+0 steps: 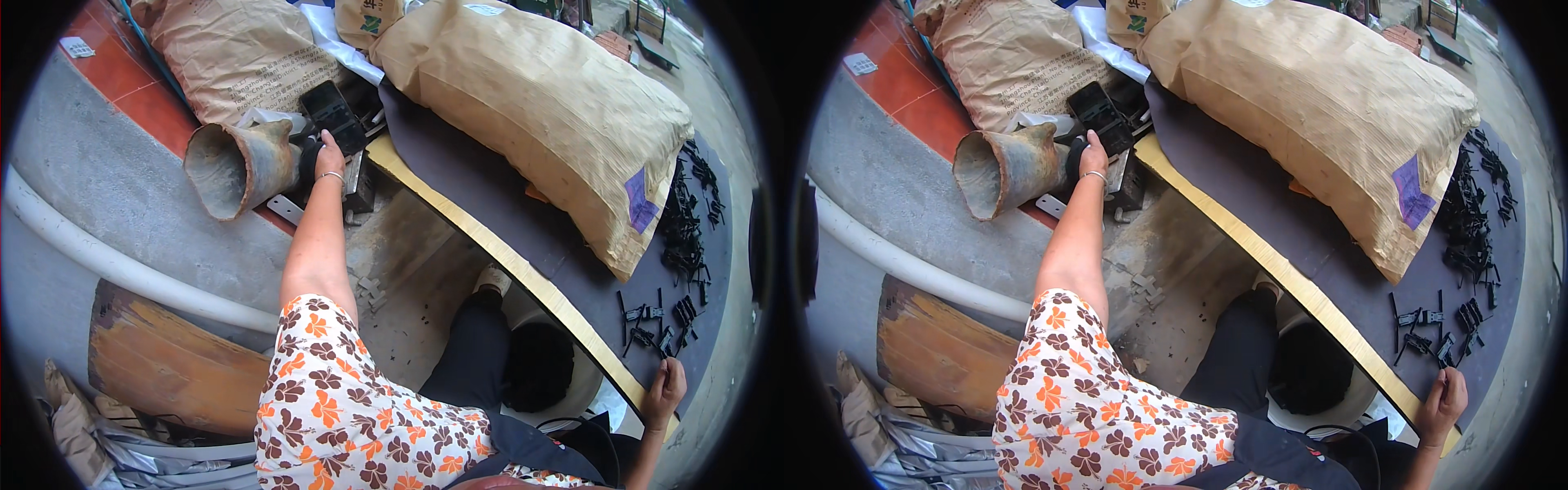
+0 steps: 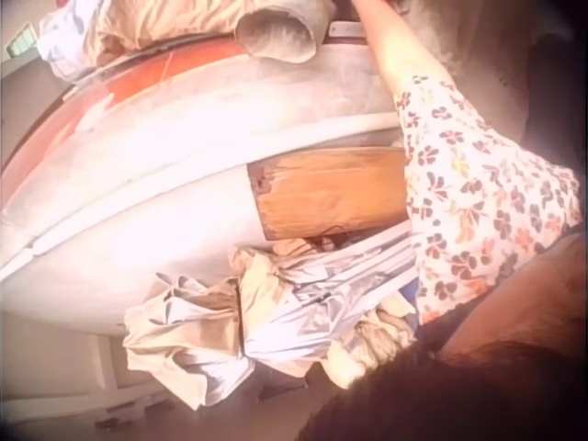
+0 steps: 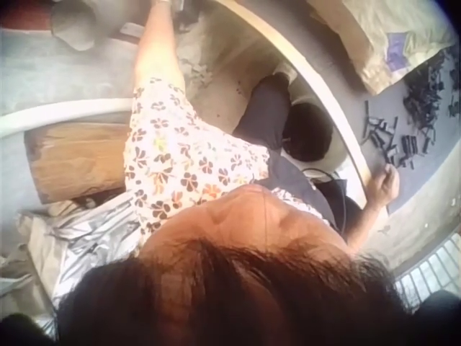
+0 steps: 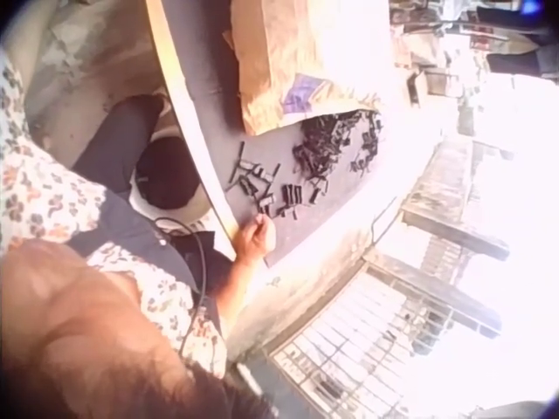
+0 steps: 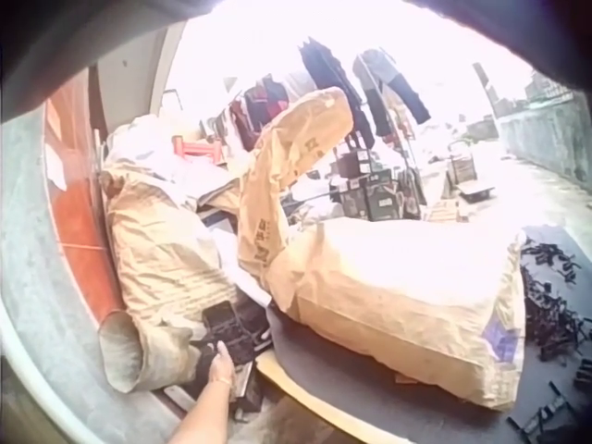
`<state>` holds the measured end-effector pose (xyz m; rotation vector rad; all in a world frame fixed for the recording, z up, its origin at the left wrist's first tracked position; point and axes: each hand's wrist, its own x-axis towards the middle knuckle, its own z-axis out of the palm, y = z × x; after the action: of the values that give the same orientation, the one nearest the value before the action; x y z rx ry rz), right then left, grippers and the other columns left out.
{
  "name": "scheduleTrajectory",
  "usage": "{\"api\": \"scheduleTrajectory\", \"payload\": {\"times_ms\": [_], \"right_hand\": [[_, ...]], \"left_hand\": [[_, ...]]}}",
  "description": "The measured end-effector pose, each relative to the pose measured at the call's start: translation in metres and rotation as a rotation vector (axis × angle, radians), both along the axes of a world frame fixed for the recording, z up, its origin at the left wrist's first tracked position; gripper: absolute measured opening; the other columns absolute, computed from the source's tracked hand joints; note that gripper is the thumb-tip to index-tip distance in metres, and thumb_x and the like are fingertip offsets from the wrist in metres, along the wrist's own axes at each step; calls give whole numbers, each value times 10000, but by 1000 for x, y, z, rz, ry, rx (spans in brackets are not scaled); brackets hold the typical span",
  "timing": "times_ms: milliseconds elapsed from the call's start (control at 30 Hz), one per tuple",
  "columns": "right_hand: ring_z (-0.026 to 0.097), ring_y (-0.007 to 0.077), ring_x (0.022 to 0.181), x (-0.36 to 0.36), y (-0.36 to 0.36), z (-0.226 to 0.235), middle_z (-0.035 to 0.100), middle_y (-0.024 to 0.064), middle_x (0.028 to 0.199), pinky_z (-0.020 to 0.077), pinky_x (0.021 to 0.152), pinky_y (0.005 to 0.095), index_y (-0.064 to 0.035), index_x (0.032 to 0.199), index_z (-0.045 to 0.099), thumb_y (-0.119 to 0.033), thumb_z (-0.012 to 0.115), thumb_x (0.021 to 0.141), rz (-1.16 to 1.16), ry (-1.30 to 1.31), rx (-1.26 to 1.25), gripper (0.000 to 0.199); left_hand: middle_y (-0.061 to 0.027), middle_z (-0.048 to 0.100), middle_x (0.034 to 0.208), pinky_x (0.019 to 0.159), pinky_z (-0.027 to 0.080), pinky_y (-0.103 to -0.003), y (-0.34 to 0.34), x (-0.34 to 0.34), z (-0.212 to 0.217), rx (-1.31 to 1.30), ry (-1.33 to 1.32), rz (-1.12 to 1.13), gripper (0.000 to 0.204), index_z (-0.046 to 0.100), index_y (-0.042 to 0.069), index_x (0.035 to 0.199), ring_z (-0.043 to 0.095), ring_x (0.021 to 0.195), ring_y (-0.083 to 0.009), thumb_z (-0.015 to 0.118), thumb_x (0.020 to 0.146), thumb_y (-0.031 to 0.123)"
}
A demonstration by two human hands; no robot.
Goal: The recorder is manually assembling small black plastic clips by attaching white components to them.
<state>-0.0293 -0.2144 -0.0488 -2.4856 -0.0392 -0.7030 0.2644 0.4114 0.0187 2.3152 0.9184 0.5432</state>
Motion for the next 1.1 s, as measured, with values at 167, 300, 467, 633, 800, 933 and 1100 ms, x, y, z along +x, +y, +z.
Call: {"api": "scheduleTrajectory", "payload": {"times_ms": [167,300,467,633,800,933,1100], "right_hand": [[431,226,591,1,0,0,458,116,690,357,561,302,22,820,506,-26,495,865,-4,22,-11,66],[434,227,592,1,2,3,454,117,689,358,562,302,21,822,505,-25,495,864,-15,54,-16,63],[439,232,597,0,1,1,452,120,691,364,570,302,22,823,502,-21,492,864,-17,48,-24,60],[447,236,603,0,-1,0,456,122,696,370,576,304,23,830,503,-18,492,862,-14,53,-32,54],[449,238,604,1,0,1,456,124,699,370,575,306,25,838,503,-18,493,860,-9,38,-37,49],[437,222,612,-1,-2,2,445,119,704,371,583,291,28,843,494,-22,486,871,-20,68,-53,58],[433,203,624,1,2,4,441,112,713,378,596,276,34,847,487,-25,479,882,-9,73,-52,69]], "left_hand": [[-330,555,1054,986,348,-390,2,-6,1,10,-28,1,838,582,-121,1015,491,1128,-389,157,891,590],[-333,552,1058,992,341,-393,7,-3,-5,-7,13,-27,845,573,-119,1038,487,1135,-389,154,886,599],[-322,538,1101,1000,332,-382,9,-2,-8,-29,27,-58,833,569,-102,1065,474,1154,-380,168,880,604],[-317,529,1124,1002,328,-380,5,-5,-10,15,45,-74,812,568,-94,1076,464,1168,-374,192,879,598],[-307,516,1156,1019,316,-380,8,-5,-9,63,90,-88,795,541,-106,1111,462,1172,-371,187,890,570],[-308,504,1173,1017,320,-380,4,-4,-7,72,107,-86,772,539,-112,1109,463,1171,-374,250,874,564],[-308,498,1181,1017,323,-387,3,-7,-4,43,123,-84,739,542,-105,1114,461,1175,-372,275,871,539]]}}
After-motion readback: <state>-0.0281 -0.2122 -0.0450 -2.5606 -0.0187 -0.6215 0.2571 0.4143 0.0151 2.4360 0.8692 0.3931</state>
